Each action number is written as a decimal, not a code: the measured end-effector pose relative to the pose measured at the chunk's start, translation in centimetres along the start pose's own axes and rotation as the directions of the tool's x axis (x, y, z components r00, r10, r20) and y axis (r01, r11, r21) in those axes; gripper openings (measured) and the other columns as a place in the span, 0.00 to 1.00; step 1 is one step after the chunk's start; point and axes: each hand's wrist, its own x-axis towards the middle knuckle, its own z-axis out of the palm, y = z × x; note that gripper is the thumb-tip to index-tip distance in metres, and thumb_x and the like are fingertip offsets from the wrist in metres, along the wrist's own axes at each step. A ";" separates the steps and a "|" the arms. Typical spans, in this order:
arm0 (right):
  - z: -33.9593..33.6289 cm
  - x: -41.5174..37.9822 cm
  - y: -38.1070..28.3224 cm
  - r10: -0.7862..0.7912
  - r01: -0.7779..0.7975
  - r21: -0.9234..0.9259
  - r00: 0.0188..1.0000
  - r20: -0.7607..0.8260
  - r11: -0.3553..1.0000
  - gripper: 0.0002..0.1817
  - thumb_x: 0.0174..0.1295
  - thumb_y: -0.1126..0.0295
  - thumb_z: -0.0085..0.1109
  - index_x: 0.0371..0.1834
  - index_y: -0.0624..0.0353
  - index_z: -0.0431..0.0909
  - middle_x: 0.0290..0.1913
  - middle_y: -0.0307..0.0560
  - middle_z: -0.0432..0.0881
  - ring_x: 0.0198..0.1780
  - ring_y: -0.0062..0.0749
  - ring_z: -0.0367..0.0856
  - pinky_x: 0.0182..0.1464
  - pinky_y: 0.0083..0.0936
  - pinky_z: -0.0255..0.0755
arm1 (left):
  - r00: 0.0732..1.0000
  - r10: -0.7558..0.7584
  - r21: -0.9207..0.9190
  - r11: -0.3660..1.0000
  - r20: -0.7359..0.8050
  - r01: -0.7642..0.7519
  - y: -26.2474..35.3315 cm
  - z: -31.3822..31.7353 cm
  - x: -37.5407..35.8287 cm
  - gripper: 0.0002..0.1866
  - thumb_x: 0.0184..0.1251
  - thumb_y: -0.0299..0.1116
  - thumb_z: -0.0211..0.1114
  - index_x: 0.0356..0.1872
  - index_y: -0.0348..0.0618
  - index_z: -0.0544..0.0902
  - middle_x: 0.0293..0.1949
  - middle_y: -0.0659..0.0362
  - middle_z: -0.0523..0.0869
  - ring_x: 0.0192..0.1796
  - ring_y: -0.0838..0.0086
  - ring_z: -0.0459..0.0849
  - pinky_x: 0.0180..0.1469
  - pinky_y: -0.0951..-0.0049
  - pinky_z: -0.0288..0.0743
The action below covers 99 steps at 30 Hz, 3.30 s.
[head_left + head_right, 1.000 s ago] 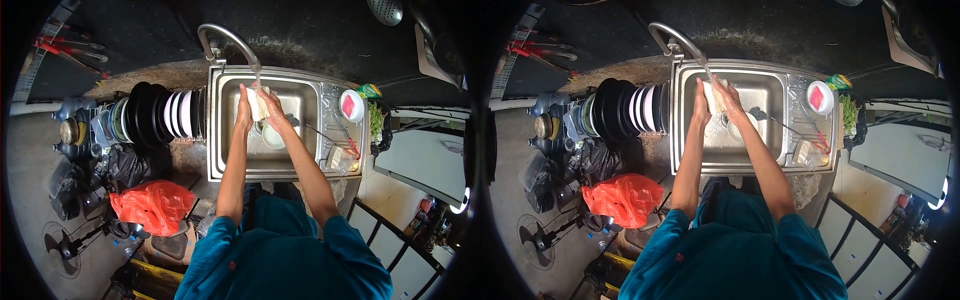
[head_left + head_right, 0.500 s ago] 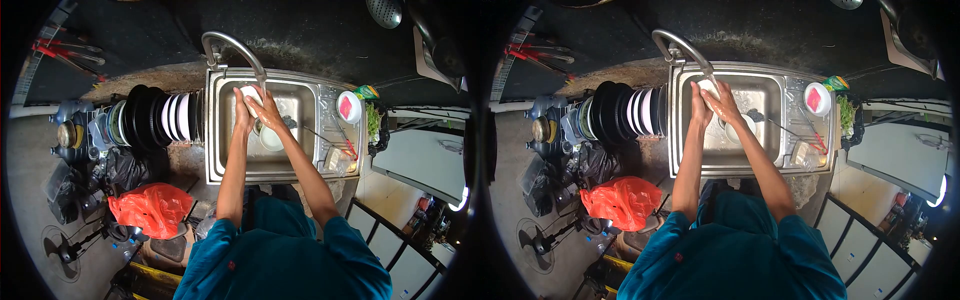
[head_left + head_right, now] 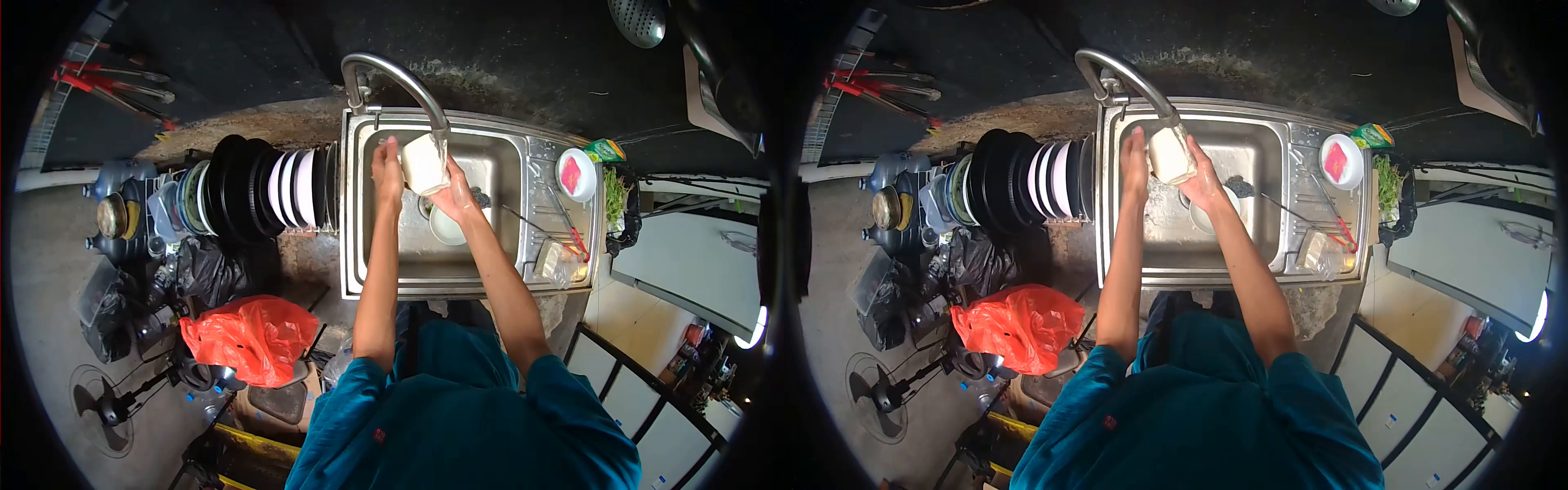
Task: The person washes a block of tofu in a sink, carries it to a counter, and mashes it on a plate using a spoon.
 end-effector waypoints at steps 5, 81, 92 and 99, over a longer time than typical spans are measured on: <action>-0.2 1.5 1.9 -0.215 0.171 -0.456 0.976 -0.046 0.874 0.28 0.66 0.53 0.49 0.64 0.59 0.63 0.59 0.46 0.71 0.61 0.34 0.69 0.62 0.32 0.62 | 0.865 -0.156 -0.509 0.753 0.476 0.416 -0.4 0.1 -1.1 0.27 0.69 0.56 0.46 0.49 0.41 0.76 0.42 0.55 0.82 0.45 0.69 0.81 0.49 0.68 0.75; -0.2 1.8 -6.5 -0.448 -0.206 -0.760 0.885 0.124 -0.616 0.25 0.61 0.54 0.56 0.57 0.56 0.72 0.49 0.52 0.80 0.46 0.40 0.82 0.47 0.32 0.76 | 0.535 -0.227 -0.279 0.655 0.814 0.702 -4.0 -4.3 -0.1 0.27 0.71 0.51 0.44 0.57 0.36 0.68 0.46 0.42 0.80 0.37 0.53 0.84 0.37 0.62 0.83; -17.3 -21.4 -1.5 -0.977 -0.201 -0.979 0.200 -0.074 0.033 0.18 0.56 0.59 0.63 0.38 0.65 0.77 0.32 0.51 0.80 0.35 0.37 0.79 0.41 0.31 0.71 | 0.627 -0.421 -0.190 0.711 0.656 0.677 -6.1 -7.9 -2.5 0.29 0.69 0.54 0.47 0.54 0.36 0.72 0.43 0.49 0.80 0.41 0.56 0.82 0.40 0.58 0.80; -27.4 -27.3 -7.5 -0.387 0.082 -0.385 0.012 -0.922 0.919 0.28 0.51 0.55 0.68 0.48 0.65 0.75 0.26 0.43 0.78 0.26 0.35 0.76 0.34 0.29 0.73 | 0.629 -0.432 -0.142 0.742 0.647 0.655 -5.7 -8.3 -3.3 0.29 0.68 0.54 0.49 0.53 0.36 0.73 0.42 0.49 0.81 0.40 0.56 0.82 0.39 0.58 0.79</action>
